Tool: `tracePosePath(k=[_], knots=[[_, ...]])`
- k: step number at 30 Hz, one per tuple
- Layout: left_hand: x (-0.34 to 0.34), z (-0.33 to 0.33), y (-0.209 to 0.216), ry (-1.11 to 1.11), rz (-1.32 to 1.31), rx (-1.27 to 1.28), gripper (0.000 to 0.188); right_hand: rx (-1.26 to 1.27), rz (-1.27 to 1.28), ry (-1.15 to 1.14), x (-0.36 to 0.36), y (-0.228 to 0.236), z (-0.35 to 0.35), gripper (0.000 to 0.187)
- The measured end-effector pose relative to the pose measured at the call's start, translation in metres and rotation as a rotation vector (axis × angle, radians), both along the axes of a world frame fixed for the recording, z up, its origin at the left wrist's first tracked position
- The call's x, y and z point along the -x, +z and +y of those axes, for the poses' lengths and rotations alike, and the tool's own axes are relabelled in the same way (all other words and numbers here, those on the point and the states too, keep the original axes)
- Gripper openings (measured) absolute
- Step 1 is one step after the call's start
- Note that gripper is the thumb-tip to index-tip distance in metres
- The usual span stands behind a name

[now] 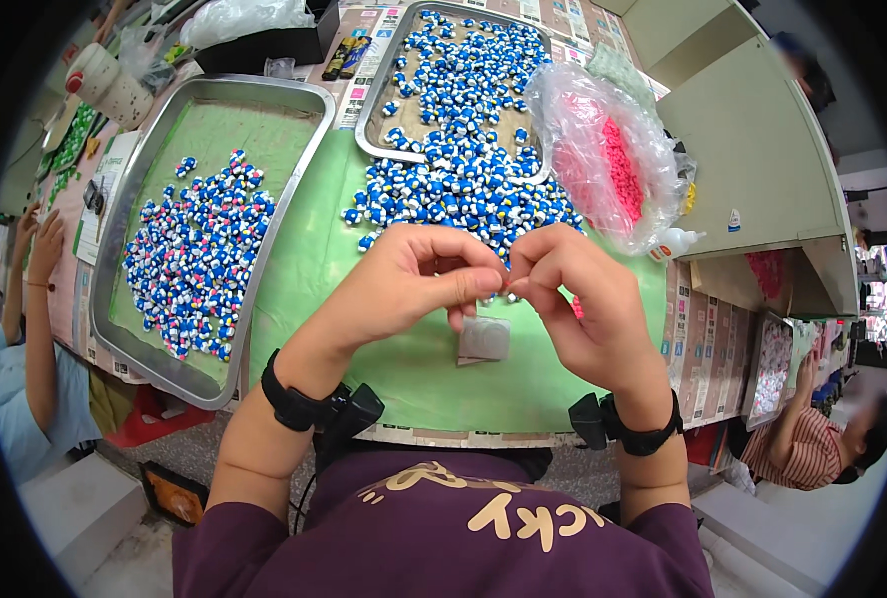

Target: The person assembles small blue and white plastic components by inserting pink pieces into them. They pick up the blue parts from a tray, insert the pink pieces, and place the assembled units back onto the tray. The process is repetitive and involves handling small objects with precision.

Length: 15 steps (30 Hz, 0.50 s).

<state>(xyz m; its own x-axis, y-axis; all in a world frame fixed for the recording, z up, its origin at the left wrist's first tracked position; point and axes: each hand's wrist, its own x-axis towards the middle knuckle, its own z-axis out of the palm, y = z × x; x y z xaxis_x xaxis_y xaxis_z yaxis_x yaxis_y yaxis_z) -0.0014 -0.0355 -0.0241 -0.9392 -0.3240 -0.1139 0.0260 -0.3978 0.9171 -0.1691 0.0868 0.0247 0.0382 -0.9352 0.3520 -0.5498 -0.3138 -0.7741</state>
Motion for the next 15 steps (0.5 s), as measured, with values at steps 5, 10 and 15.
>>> tracePosePath(k=[5,10,15], knots=[[-0.002,-0.008,0.000,0.312,0.113,0.059,0.021,-0.223,0.194,0.075,0.000,-0.009,0.013,0.017],[-0.004,-0.009,0.003,0.350,0.116,0.040,0.028,-0.285,0.253,0.052,-0.004,-0.016,0.017,0.017],[-0.002,-0.006,-0.004,0.378,0.115,0.007,0.027,-0.333,0.175,0.048,-0.003,-0.014,0.016,0.021]])
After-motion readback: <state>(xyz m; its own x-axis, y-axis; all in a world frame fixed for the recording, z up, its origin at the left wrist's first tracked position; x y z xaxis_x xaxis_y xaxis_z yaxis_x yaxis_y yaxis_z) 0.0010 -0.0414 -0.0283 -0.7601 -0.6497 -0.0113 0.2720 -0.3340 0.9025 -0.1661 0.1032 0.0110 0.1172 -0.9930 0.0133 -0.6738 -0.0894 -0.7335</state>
